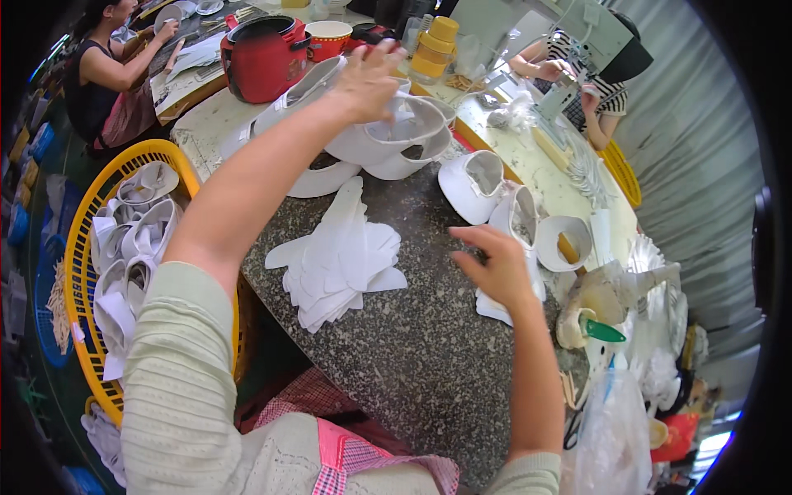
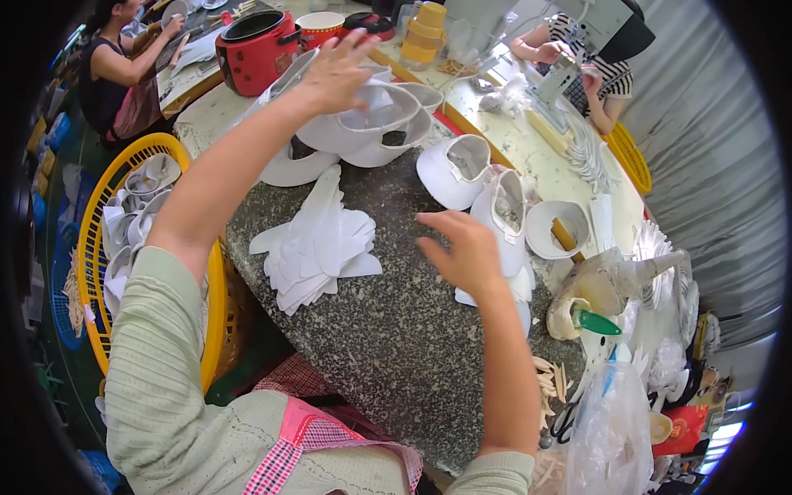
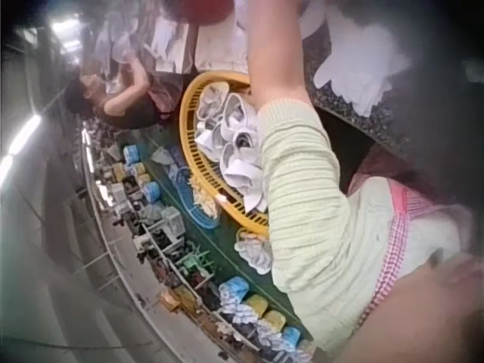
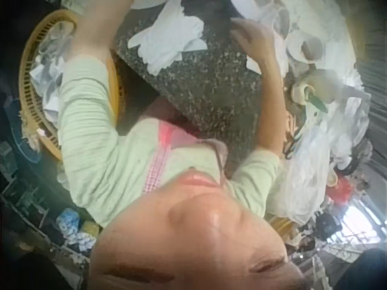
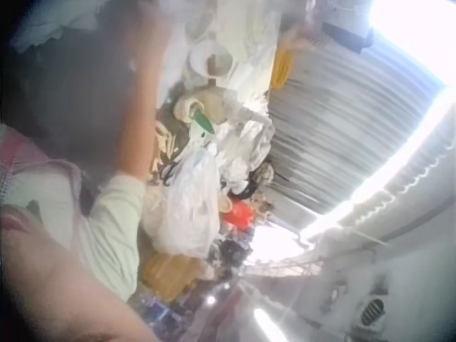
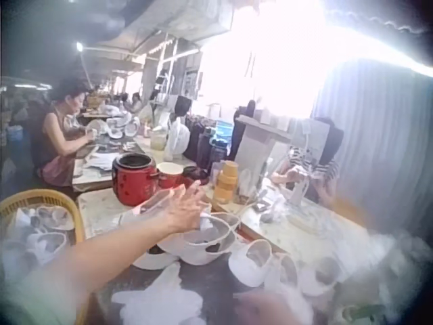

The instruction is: The person assembles shoe components by hand, folding and pressing white fabric and plastic parts onto the main body and attaching a decorative bow.

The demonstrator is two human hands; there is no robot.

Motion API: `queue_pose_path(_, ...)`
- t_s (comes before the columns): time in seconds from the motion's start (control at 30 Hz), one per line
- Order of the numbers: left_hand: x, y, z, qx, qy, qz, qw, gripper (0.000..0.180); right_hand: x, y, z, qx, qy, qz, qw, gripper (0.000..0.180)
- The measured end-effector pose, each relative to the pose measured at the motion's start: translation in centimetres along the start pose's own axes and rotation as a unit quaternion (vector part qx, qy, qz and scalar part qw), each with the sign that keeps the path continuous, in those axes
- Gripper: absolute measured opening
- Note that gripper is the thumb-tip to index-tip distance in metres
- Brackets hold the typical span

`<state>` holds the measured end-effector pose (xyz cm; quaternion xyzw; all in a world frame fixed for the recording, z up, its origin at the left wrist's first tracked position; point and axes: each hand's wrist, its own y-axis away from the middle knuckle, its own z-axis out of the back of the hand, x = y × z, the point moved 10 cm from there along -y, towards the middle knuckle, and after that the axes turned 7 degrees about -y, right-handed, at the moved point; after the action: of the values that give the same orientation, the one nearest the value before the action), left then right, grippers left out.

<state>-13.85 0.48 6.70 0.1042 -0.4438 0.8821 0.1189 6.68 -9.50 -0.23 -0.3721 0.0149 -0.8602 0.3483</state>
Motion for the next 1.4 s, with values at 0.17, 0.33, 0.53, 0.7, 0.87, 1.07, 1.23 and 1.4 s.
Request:
queue_pose_path(0.17,-4.4,-3.0,11.9,-0.152,0.154,-0.001,0.976,0.015,0.1,0.8,-2.1,0.015,-0.024,-0.044,0.999,0.027)
queue_pose_path(0.33,-8.7,-0.5,12.0,0.047,0.422,0.078,0.902,0.021,-2.0,3.5,0.8,-0.118,-0.164,-0.068,0.977,0.021)
queue_pose_path(0.53,-22.6,12.4,6.8,0.368,0.406,-0.044,0.835,0.064,-11.0,17.3,-0.5,-0.214,-0.275,-0.299,0.888,0.018)
queue_pose_path(0.7,-22.8,11.2,13.4,0.172,0.421,-0.207,0.866,0.064,-10.2,27.0,4.6,-0.376,-0.239,-0.281,0.85,0.015)
queue_pose_path(0.87,-24.7,13.5,13.2,0.265,0.439,-0.272,0.814,0.034,-10.1,27.2,4.5,-0.334,-0.222,-0.267,0.876,0.027)
queue_pose_path(1.07,-22.7,12.9,8.7,0.351,0.456,-0.031,0.818,0.025,-6.1,19.3,-1.3,-0.202,-0.297,-0.27,0.893,0.067)
queue_pose_path(1.23,-22.4,14.7,8.0,0.448,0.469,-0.026,0.761,0.033,-5.3,18.1,0.8,-0.256,-0.21,-0.227,0.916,0.041)
queue_pose_path(1.4,-23.4,6.0,8.0,0.205,0.43,-0.08,0.875,0.028,-1.8,19.4,1.0,-0.228,0.028,-0.185,0.955,0.035)
